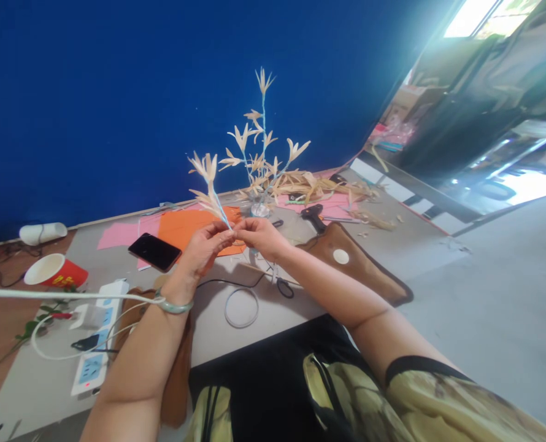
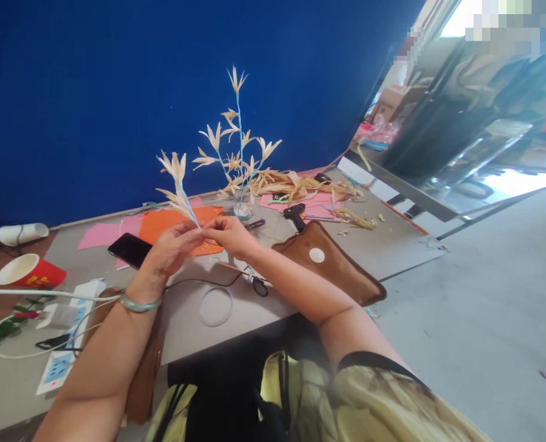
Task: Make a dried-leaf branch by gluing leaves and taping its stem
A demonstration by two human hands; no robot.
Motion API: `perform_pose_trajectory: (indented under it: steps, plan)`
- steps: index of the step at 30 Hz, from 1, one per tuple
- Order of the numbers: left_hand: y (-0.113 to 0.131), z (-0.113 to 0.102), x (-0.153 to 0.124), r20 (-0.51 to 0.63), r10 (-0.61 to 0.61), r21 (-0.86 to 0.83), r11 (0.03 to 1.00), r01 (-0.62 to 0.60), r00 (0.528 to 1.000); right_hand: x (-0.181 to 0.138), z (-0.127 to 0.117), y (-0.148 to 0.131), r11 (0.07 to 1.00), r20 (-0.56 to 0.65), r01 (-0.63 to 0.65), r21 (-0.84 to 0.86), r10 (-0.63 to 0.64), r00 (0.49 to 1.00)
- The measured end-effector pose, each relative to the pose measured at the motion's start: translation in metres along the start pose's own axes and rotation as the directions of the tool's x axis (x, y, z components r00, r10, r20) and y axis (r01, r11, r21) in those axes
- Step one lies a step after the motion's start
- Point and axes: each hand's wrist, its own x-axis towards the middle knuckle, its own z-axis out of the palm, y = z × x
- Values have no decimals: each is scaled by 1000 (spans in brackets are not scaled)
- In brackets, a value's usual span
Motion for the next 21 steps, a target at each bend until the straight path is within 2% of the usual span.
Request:
perform_pose_trajectory:
  steps: [3,7,12,17,21]
  plan:
    - [-7,-2,4,13,-1,9,1000,1,1000,2,-2,3,996,9,-25,91,25,1000]
    - [-18,-4,8,-71,148,128,982,-138,986,3,0,12,987,15,-38,154,36,999]
    - [-19,-6,8,-111,273,307,924,-228,956,3,1,17,1000,-57,11,30,-9,998]
    - [-11,-4,5,-128,364,521,816,-250,922,4,-1,16,998,9,58,-27,-57,998]
    - [-4,-3,4,-114,338,537,812,-229,934,5,-4,16,998,59,58,8,-58,997]
